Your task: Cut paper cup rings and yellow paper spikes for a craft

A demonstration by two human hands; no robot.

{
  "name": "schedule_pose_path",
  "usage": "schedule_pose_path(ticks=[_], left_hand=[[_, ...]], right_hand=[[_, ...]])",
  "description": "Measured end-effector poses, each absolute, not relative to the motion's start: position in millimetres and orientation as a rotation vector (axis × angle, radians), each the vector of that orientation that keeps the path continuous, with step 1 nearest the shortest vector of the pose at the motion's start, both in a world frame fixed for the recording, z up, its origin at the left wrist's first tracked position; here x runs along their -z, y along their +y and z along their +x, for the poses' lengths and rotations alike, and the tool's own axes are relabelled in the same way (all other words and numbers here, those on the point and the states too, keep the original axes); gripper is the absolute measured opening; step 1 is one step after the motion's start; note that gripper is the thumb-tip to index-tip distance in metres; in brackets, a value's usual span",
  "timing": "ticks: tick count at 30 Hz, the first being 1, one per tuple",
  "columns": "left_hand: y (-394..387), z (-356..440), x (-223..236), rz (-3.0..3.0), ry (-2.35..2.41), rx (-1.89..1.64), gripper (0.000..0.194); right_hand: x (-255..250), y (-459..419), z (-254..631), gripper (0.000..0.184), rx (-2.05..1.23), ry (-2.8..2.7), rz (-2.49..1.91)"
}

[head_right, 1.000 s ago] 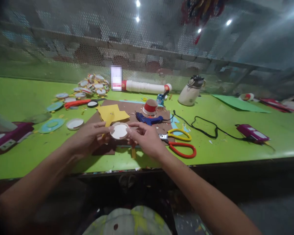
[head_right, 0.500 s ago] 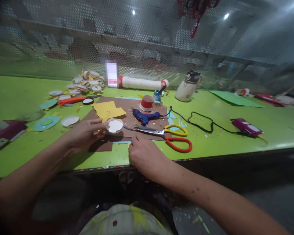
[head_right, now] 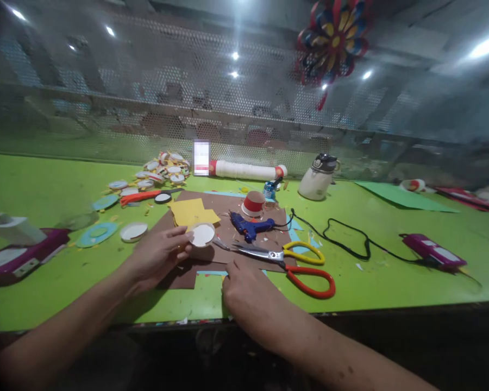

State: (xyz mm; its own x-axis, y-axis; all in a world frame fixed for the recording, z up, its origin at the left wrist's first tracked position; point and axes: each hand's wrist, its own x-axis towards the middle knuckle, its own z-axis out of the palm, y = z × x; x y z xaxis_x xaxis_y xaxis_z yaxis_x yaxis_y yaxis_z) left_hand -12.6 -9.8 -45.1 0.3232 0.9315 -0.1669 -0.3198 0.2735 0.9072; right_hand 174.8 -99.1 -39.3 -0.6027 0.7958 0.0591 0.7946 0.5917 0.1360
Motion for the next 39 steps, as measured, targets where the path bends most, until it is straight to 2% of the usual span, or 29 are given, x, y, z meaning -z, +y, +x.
schedule_pose_path(ticks=[9, 13, 23, 27, 34, 39], left_hand=[[-1, -3, 43, 0.923, 0.870, -1.023, 0.021], [3, 1, 38, 0.924, 0.895, -0.995, 0.023], [11, 8, 34, 0.950, 0.897, -0.910, 0.017], [9, 9, 36, 0.944, 0.858, -0.882, 0.019], [1, 4, 36, 0.913, 0.756, -0.842, 0.014], [-1, -2, 34, 0.836, 0.695, -0.945, 0.012]], right_hand=[[52, -93, 184, 0.016, -0.070, 2.833, 1.655], [40, -96, 187, 0.013, 0.140, 2.910, 1.726], [19, -52, 206, 0.025, 0.439, 3.015, 2.189], [18, -37, 201, 0.029, 0.735, 2.881, 2.361], [19, -30, 188, 0.034, 1.520, 2.587, 2.365], [21, -31, 183, 0.038, 2.014, 2.372, 2.359]])
